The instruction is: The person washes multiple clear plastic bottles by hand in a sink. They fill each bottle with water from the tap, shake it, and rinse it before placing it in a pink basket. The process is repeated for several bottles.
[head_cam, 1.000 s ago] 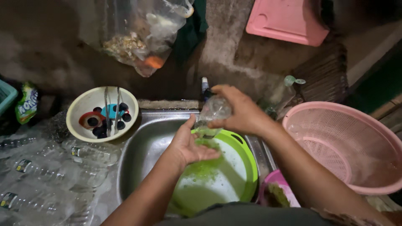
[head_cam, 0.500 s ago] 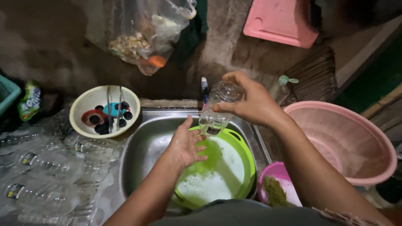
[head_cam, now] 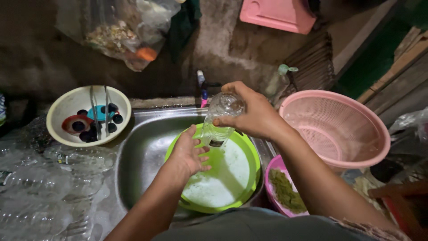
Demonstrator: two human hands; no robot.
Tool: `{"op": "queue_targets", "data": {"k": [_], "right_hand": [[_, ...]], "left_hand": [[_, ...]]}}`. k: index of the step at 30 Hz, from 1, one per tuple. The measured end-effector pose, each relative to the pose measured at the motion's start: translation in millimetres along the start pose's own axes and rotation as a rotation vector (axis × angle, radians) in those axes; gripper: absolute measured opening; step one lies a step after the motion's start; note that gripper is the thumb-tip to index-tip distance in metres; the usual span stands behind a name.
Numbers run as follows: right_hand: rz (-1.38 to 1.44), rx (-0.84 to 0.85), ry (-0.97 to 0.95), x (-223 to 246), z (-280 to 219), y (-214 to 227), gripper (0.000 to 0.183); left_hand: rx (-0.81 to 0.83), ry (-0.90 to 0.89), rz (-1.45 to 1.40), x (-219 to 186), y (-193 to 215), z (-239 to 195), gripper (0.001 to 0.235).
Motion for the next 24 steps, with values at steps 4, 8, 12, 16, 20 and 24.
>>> {"op": "queue_targets", "data": {"k": [4,8,12,16,20,24], "right_hand": [[0.047,-0.035,0.042,-5,-4,7,0.077],[0.044,-0.057,0.085,-16,-3,11,0.077],[0.031,-0.031,0.139,-31,-6,22,0.078],[0.06,-0.037,0.221,-47,-10,29,0.077],[0.082,-0.003,0.218,-74,-11,35,0.078],[0.388,-0.028,-0.09,-120,-7,45,0.079]], "left_hand": [[-0.009,-0.036,-0.005,-4,-3,1,0.094],[-0.03,-0.086,-0.013,-4,-6,-1,0.094],[-0.06,-0.118,-0.054,1,-18,-1,0.092],[-0.087,-0.139,-0.073,11,-33,1,0.091],[-0.164,-0.17,-0.043,20,-50,5,0.09],[-0.231,-0.292,0.051,31,-75,8,0.087]]}}
Point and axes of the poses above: each hand's wrist, its own z-axis towards the middle knuckle, its own y-axis out of the back of the hand, x = y × z, the point moved 1 cm from there along z, towards the middle knuckle, and after that the axes turned 13 degrees about x, right-handed, at the moved point
